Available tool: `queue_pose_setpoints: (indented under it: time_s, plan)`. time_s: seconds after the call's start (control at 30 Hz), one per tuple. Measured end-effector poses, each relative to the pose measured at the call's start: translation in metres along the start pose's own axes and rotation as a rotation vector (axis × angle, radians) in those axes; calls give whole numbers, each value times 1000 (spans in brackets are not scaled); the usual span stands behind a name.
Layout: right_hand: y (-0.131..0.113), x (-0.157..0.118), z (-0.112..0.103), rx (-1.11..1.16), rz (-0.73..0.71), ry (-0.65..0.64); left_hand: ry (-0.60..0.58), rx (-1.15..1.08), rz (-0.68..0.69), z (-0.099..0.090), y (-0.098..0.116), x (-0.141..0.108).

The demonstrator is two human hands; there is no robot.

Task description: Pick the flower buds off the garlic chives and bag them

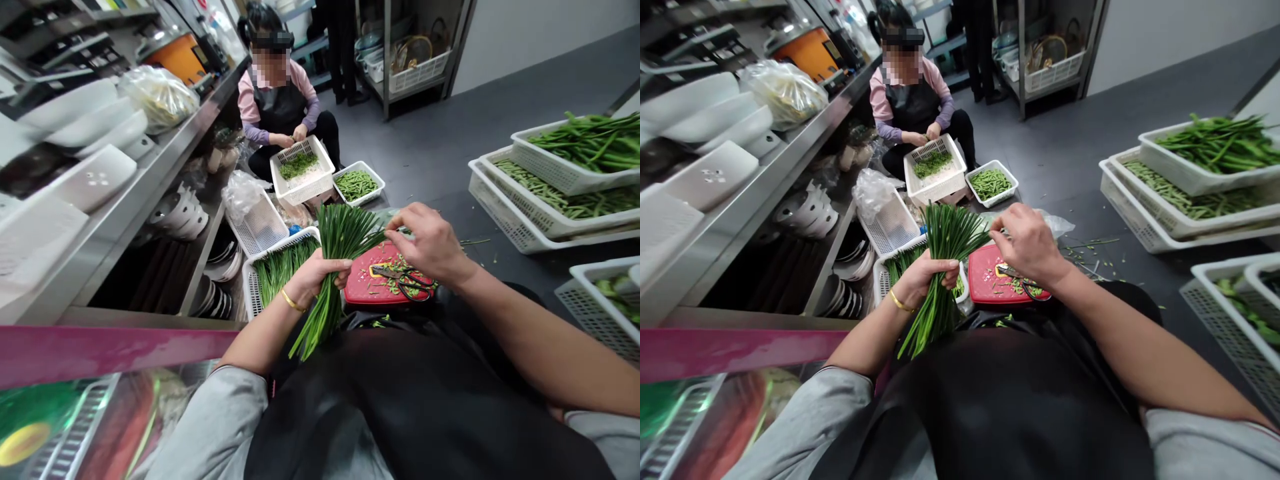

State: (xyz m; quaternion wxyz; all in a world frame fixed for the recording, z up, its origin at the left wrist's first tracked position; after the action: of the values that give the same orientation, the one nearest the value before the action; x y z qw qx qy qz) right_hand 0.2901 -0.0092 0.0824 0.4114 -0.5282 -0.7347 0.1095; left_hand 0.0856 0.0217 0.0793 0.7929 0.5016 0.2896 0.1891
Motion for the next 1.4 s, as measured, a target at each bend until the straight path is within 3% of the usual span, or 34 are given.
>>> queue_pose_setpoints:
  time_s: [0.13, 0.23, 0.43, 0.6, 0.73, 1.03, 1.4]
  plan:
    - [5, 1, 17, 595, 257, 59, -1, -5, 14, -1, -2, -1]
    - [6, 1, 22, 747, 321, 41, -11, -25, 20, -4, -2, -3]
    - [1, -1, 8, 570, 162, -49, 1, -48, 48, -10, -5, -5]
    - [-1, 1, -2, 549, 140, -196, -10, -16, 41, -9, -5, -4]
    - [0, 3, -9, 535, 119, -236, -34, -27, 29, -8, -3, -3]
    - [9, 3, -25, 477, 194, 3, -102, -114, 58, -16, -3, -6]
    - [1, 6, -23, 265, -24, -284, -111, -107, 56, -16, -4, -10]
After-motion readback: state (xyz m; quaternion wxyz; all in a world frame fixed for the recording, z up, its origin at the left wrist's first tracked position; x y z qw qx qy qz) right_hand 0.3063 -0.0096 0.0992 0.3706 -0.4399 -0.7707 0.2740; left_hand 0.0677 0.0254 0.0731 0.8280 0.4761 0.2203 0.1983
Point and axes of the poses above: each hand's wrist, its own x-axis towards the middle knuckle, its own z-axis out of the palm, y = z × x, the point moved 1 cm from there along x, towards the middle knuckle, and after that the axes turned 9 degrees about -y, right-handed, at the moved point
